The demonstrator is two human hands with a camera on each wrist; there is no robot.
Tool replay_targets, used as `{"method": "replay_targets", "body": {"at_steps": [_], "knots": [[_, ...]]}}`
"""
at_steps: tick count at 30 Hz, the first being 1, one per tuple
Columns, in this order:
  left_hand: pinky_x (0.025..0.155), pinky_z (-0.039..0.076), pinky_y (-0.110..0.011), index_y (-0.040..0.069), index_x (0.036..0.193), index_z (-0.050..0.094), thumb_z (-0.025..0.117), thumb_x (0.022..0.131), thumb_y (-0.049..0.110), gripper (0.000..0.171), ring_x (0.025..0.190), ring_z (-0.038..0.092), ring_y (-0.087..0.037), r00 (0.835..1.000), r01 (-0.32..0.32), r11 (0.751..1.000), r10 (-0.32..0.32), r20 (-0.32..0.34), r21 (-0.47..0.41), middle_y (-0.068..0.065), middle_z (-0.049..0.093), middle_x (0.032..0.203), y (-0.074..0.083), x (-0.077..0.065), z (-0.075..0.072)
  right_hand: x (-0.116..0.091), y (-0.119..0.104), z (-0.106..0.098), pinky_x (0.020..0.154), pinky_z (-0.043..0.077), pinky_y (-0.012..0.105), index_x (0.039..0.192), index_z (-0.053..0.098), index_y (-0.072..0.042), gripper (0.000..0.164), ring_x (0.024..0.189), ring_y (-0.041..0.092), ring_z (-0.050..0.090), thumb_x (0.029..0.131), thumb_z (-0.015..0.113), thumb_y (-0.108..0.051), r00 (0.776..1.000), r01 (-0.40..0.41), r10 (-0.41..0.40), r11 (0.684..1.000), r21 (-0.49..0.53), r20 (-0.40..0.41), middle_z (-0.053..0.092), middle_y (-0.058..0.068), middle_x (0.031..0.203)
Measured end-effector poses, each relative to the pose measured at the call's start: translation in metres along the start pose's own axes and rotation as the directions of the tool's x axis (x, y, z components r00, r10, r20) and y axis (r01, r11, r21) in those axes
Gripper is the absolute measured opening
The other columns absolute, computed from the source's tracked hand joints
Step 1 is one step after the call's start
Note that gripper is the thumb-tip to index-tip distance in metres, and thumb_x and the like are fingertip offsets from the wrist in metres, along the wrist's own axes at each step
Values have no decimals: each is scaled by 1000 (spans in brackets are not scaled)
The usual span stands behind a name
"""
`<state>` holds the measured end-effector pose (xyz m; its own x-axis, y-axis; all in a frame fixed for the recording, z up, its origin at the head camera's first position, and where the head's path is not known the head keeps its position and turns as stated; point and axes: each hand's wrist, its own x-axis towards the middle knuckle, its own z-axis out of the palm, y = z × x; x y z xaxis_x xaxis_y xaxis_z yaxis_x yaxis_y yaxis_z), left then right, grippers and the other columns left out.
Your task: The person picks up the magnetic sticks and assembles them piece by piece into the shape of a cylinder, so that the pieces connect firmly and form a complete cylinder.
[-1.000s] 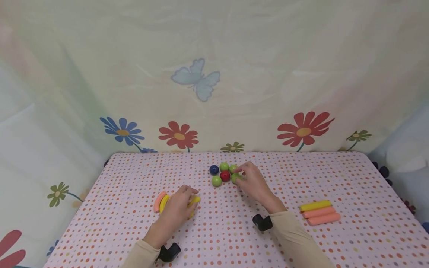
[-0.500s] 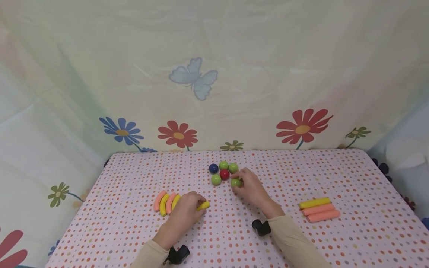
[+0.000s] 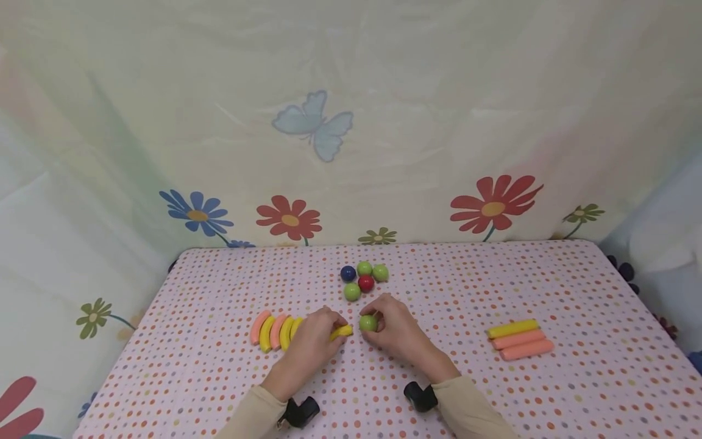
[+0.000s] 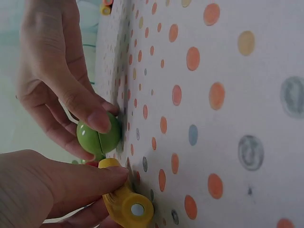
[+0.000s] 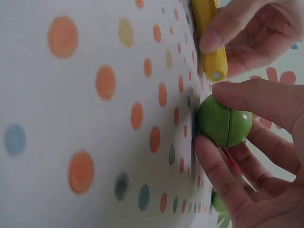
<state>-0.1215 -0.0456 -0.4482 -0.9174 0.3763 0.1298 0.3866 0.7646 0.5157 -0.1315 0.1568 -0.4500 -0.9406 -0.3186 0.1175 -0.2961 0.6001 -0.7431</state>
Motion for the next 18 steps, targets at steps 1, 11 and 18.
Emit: {"method": "replay_targets", "body": {"at_steps": [1, 11, 18], "knots": [[68, 50, -20, 1, 98, 77, 82, 88, 2, 11, 75, 56, -9, 1000, -6, 1000, 6, 1, 2, -5, 67, 91, 1, 1, 0, -1, -1, 1, 72, 56, 25, 107, 74, -2, 31, 85, 14, 61, 78, 87, 4, 1000, 8, -8, 1000, -1, 0, 62, 3, 99], [65, 48, -20, 2, 98, 77, 83, 88, 2, 12, 72, 53, -6, 1000, -15, 1000, 15, 17, -8, -5, 67, 91, 2, 2, -1, -2, 0, 8, 79, 59, 29, 103, 73, -6, 33, 90, 15, 62, 76, 88, 6, 994, 104, -104, 995, 13, 17, 61, 0, 97], [68, 51, -22, 3, 96, 77, 84, 87, 2, 11, 75, 59, -9, 1000, -18, 1000, 18, 22, 23, -4, 67, 90, 4, 4, -2, -2, 2, 9, 80, 59, 28, 104, 72, -5, 34, 90, 15, 63, 76, 88, 6, 993, 117, -118, 993, 18, 27, 62, 1, 99]]}}
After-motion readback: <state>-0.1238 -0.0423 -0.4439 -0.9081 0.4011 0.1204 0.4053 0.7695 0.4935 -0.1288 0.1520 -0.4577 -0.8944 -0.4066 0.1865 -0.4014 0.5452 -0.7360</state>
